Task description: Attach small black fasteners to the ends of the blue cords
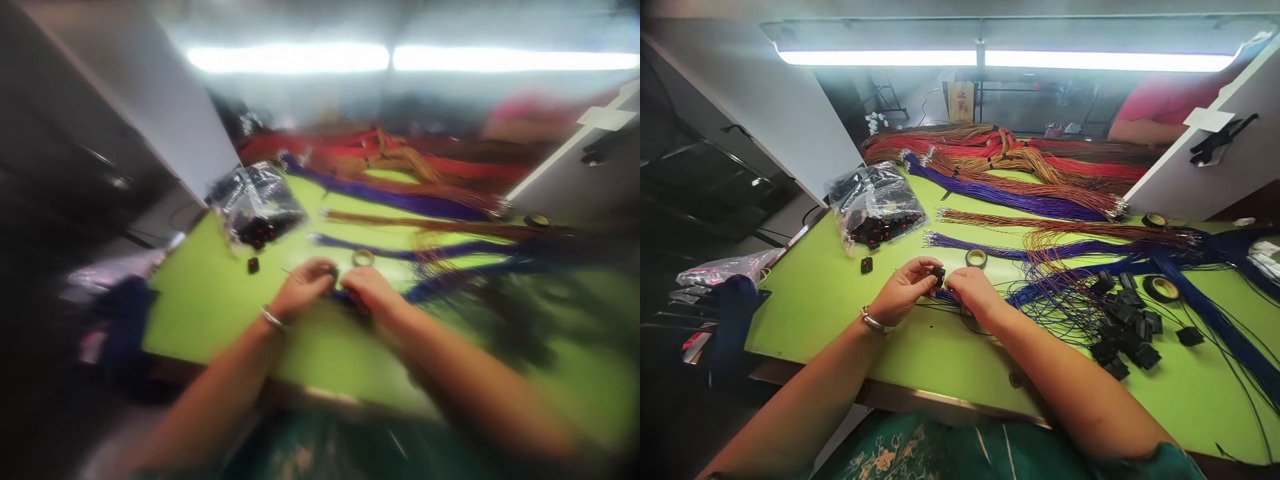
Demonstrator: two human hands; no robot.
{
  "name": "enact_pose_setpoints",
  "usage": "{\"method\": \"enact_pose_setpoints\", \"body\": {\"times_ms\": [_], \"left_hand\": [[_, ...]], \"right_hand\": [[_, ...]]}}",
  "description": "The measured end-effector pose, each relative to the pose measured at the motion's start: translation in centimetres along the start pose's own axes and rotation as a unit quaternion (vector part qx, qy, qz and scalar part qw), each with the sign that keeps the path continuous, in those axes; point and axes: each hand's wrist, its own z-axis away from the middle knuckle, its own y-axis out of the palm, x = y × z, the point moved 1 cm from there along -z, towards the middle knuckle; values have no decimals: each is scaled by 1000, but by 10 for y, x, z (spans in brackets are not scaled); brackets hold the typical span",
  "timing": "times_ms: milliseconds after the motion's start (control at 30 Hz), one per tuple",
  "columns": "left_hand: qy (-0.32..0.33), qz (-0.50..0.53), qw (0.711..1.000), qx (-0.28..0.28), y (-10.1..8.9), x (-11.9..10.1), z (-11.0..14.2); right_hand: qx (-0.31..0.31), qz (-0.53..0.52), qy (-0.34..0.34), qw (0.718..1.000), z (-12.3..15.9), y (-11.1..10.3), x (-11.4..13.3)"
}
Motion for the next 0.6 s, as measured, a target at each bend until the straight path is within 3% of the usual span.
{"method": "enact_pose_setpoints", "body": {"times_ms": [133, 233, 333, 433, 500, 600], "left_hand": [[27, -8, 1000, 10, -1, 2, 0], [-3, 16, 1000, 14, -1, 2, -1], [-53, 68, 996, -14, -1, 0, -1], [-93, 121, 987, -41, 2, -3, -1], [-108, 143, 983, -46, 3, -5, -1], [-111, 155, 980, -50, 4, -7, 0]], "right_hand": [[51, -99, 65, 992, -4, -3, -4], [56, -70, 52, 995, -4, -3, -1], [-42, 85, -77, 992, -2, -4, 4], [-139, 207, -222, 943, -1, -4, 3], [-150, 254, -270, 916, -1, -3, -1], [-145, 300, -288, 898, -2, -3, -5]]}}
